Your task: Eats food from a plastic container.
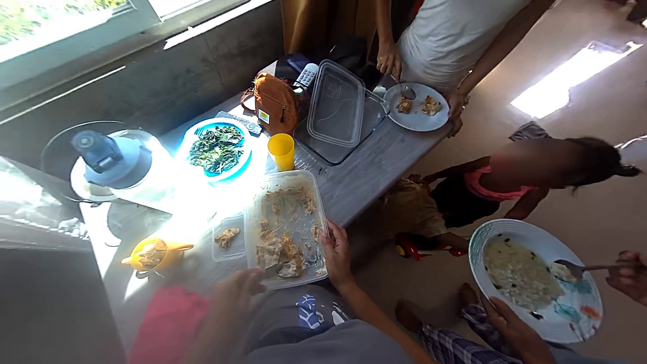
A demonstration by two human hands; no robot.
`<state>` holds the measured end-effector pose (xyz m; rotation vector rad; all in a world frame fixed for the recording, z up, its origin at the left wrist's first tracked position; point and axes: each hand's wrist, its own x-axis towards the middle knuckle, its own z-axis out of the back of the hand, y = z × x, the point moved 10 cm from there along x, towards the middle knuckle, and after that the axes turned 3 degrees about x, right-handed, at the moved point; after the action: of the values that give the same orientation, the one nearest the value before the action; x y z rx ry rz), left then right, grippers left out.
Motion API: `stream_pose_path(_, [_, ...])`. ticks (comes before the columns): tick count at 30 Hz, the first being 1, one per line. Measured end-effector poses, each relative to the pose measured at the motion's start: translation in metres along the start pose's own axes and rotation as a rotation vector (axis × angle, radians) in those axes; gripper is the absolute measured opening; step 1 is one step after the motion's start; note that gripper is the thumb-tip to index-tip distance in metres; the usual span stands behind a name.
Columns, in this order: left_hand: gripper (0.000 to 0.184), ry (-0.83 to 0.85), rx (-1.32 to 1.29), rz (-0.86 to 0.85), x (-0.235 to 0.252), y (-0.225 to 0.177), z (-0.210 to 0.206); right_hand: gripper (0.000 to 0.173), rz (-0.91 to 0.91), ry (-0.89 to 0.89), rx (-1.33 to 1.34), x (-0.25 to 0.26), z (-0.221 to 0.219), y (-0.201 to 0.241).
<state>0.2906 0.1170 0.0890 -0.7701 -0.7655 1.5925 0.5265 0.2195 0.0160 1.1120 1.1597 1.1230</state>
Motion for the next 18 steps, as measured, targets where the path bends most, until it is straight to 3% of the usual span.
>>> stream_pose_path(2, [0.033, -0.015, 0.127, -0.128, -0.002, -0.018, -0.01, 0.043, 0.003, -0.007, 0.002, -0.002, 0.001, 0.0])
stream_pose_path(4, [0.033, -0.029, 0.15, -0.153, 0.0, -0.021, -0.012, 0.043, 0.003, -0.007, 0.009, -0.002, 0.003, 0.001])
stream_pose_path(7, [0.031, -0.019, -0.01, -0.006, 0.006, -0.002, -0.007, 0.044, 0.001, 0.001, 0.019, -0.002, 0.005, 0.0])
stream_pose_path(10, [0.028, -0.057, -0.346, 0.234, 0.006, 0.026, 0.002, 0.045, -0.01, 0.008, 0.024, -0.001, 0.005, -0.001])
stream_pose_path(14, [0.032, -0.236, -0.705, 0.393, 0.005, 0.048, 0.027, 0.045, -0.041, 0.013, 0.023, -0.001, 0.004, -0.002])
stream_pose_path(18, [0.03, -0.535, -0.729, 0.379, -0.001, 0.066, 0.072, 0.045, -0.024, 0.024, 0.023, -0.001, 0.005, -0.001])
